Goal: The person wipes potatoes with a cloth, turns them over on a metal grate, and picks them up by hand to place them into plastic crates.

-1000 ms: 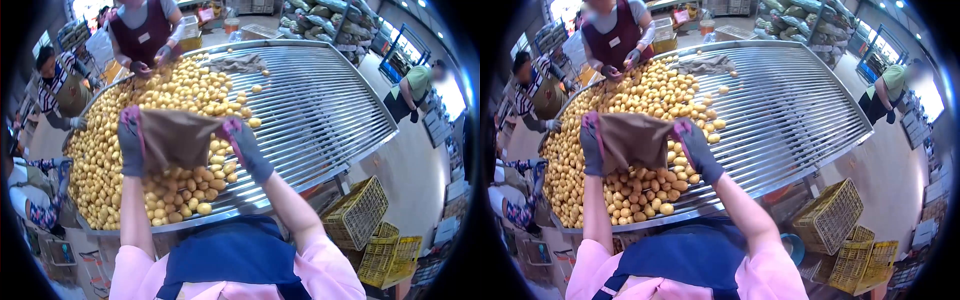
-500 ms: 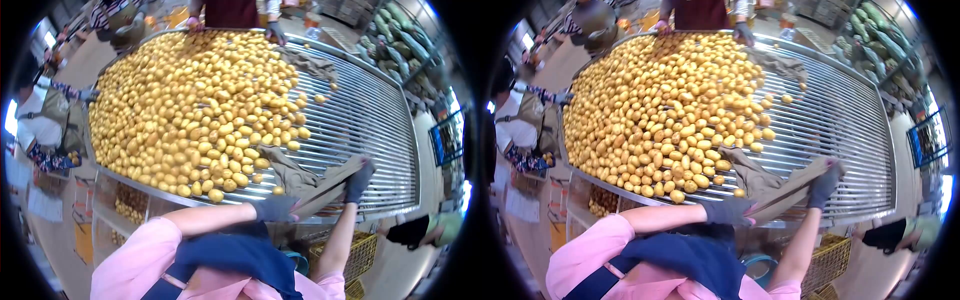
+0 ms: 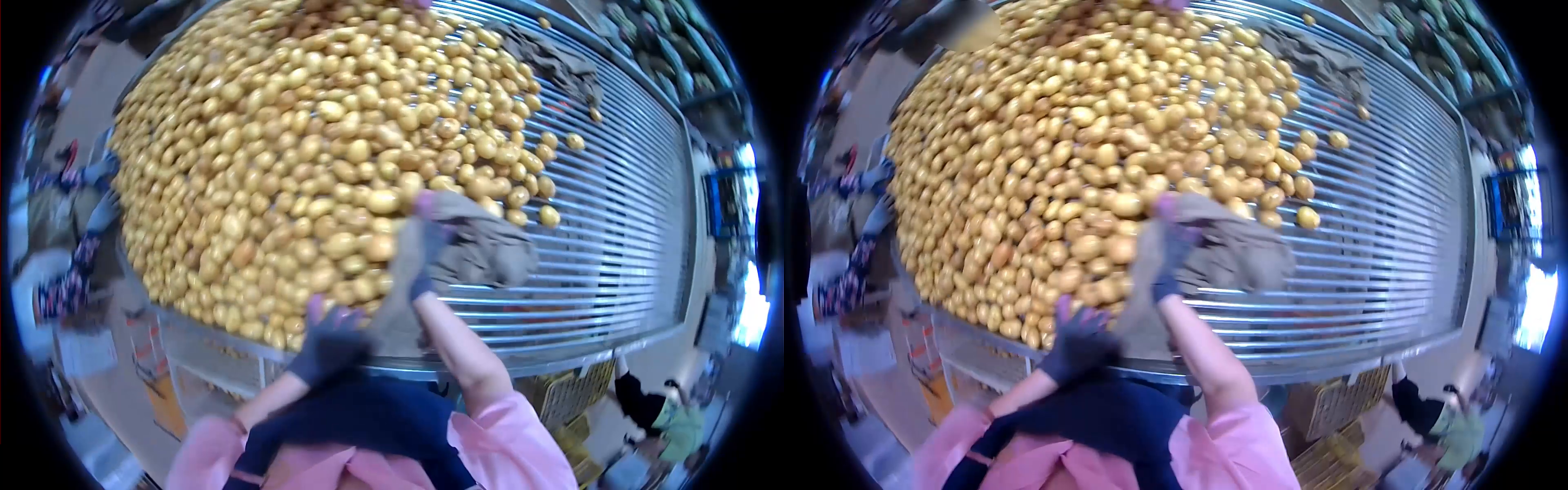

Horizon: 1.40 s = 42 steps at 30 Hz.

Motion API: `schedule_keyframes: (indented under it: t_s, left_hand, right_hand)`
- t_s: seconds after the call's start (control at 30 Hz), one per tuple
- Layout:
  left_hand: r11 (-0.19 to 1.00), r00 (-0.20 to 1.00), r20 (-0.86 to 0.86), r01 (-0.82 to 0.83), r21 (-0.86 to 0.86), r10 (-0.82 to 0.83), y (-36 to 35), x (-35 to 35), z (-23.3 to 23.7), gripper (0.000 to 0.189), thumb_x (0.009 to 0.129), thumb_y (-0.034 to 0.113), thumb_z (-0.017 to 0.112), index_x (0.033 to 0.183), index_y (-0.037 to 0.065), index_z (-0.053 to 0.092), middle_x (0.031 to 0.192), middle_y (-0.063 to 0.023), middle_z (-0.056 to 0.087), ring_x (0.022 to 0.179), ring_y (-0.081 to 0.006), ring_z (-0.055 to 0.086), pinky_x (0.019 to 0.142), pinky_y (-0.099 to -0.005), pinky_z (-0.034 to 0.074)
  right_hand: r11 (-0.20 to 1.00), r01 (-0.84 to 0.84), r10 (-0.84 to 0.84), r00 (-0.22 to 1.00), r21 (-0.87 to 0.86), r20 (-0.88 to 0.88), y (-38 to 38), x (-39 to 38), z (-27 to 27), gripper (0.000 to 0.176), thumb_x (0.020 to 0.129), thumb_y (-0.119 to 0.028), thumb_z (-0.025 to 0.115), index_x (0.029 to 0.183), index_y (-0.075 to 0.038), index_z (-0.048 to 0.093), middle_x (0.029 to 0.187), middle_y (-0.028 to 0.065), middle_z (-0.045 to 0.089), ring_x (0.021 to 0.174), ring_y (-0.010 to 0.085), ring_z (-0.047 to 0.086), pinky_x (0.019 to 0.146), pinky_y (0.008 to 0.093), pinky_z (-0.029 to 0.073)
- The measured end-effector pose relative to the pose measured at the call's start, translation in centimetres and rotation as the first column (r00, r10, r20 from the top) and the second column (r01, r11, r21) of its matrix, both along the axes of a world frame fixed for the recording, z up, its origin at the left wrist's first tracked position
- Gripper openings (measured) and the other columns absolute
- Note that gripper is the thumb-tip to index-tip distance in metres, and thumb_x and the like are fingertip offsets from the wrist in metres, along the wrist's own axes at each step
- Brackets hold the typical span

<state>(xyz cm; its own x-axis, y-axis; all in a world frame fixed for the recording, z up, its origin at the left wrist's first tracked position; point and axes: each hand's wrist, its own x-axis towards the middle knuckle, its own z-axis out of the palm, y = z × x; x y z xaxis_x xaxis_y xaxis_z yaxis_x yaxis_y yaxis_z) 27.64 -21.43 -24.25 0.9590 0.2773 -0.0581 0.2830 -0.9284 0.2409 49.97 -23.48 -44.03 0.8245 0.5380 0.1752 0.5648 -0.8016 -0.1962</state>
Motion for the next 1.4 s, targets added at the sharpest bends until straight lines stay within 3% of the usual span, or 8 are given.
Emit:
schedule_keyframes:
  t_s: [0.33,0.43,0.5,0.77,0.8,1.2,1.23,1.4]
  left_hand:
    - [0.649,0.701,0.035,-0.677,0.348,0.712,24.1,-11.4,4.4,0.040,0.073,0.022,0.066,0.109,0.006,0.060,0.126,-0.0143,0.051,0.123,-0.0306,0.044,0.105,-0.0568,0.023]
    - [0.667,0.491,0.453,-0.587,-0.460,0.744,24.6,-9.0,8.2,0.028,0.088,0.009,0.053,0.114,0.000,0.057,0.113,-0.0134,0.058,0.107,-0.0231,0.054,0.089,-0.0331,0.045]
    - [0.694,0.547,0.426,-0.560,-0.453,0.720,21.5,-5.0,11.3,0.028,0.088,0.009,0.052,0.114,-0.001,0.057,0.112,-0.0120,0.059,0.104,-0.0206,0.055,0.087,-0.0324,0.046]
    - [-0.094,0.968,0.010,0.034,-0.995,0.250,2.7,11.4,16.5,0.042,0.088,0.022,0.059,0.123,0.001,0.049,0.108,-0.0097,0.059,0.098,-0.0209,0.060,0.086,-0.0331,0.047]
    - [0.474,0.935,0.354,0.299,-0.828,0.029,1.4,13.9,16.6,0.045,0.089,0.029,0.057,0.121,-0.001,0.050,0.103,-0.0123,0.061,0.092,-0.0212,0.061,0.082,-0.0331,0.046]
    - [0.184,0.954,-0.293,-0.299,-0.936,0.060,-0.8,22.2,5.3,0.032,0.090,0.030,0.051,0.109,0.004,0.052,0.088,-0.0162,0.063,0.076,-0.0304,0.064,0.068,-0.0388,0.049]
    - [0.277,0.980,-0.166,-0.190,-0.942,0.105,0.5,21.0,4.0,0.032,0.091,0.031,0.050,0.110,0.005,0.052,0.088,-0.0164,0.063,0.076,-0.0310,0.064,0.069,-0.0400,0.050]
    - [0.438,0.868,-0.098,-0.339,-0.832,0.486,5.9,12.7,1.2,0.031,0.090,0.029,0.054,0.107,0.004,0.054,0.091,-0.0181,0.061,0.085,-0.0341,0.061,0.073,-0.0399,0.048]
  right_hand:
    - [0.851,-0.186,0.466,0.696,0.490,-0.546,33.0,-12.7,15.2,0.060,0.093,-0.006,0.033,0.148,-0.013,0.010,0.148,0.0090,0.027,0.133,0.0283,0.030,0.108,0.0414,0.029]
    - [0.309,0.821,0.949,-0.229,0.481,-0.218,32.2,-10.1,17.5,0.055,0.098,-0.022,0.045,0.145,-0.008,0.021,0.140,0.0024,0.035,0.121,0.0141,0.037,0.101,0.0237,0.032]
    - [-0.166,0.424,0.965,0.258,0.890,0.057,22.9,-6.1,27.4,0.044,0.098,-0.023,0.044,0.136,-0.003,0.036,0.126,0.0065,0.046,0.112,0.0156,0.043,0.094,0.0295,0.039]
    - [0.242,-0.034,0.690,0.708,0.970,-0.147,-6.3,13.9,34.2,0.048,0.096,-0.021,0.045,0.138,-0.001,0.034,0.133,0.0103,0.042,0.119,0.0199,0.041,0.100,0.0330,0.034]
    - [0.363,-0.086,0.553,0.821,0.928,-0.140,-10.2,17.6,33.7,0.048,0.096,-0.021,0.045,0.138,-0.001,0.034,0.134,0.0108,0.042,0.119,0.0204,0.041,0.101,0.0335,0.033]
    - [0.911,0.144,-0.039,0.963,0.387,-0.267,-15.3,30.7,13.6,0.045,0.097,-0.011,0.034,0.140,-0.002,0.032,0.142,0.0086,0.038,0.124,0.0170,0.041,0.108,0.0285,0.027]
    - [0.465,0.424,0.171,0.818,0.777,-0.549,-11.2,30.9,12.6,0.044,0.096,-0.010,0.034,0.139,-0.002,0.034,0.141,0.0096,0.040,0.126,0.0172,0.040,0.108,0.0283,0.028]
    - [0.471,-0.044,0.438,0.878,0.881,-0.191,8.1,27.0,11.1,0.041,0.098,-0.012,0.030,0.136,0.000,0.035,0.137,0.0115,0.041,0.127,0.0207,0.037,0.110,0.0322,0.024]
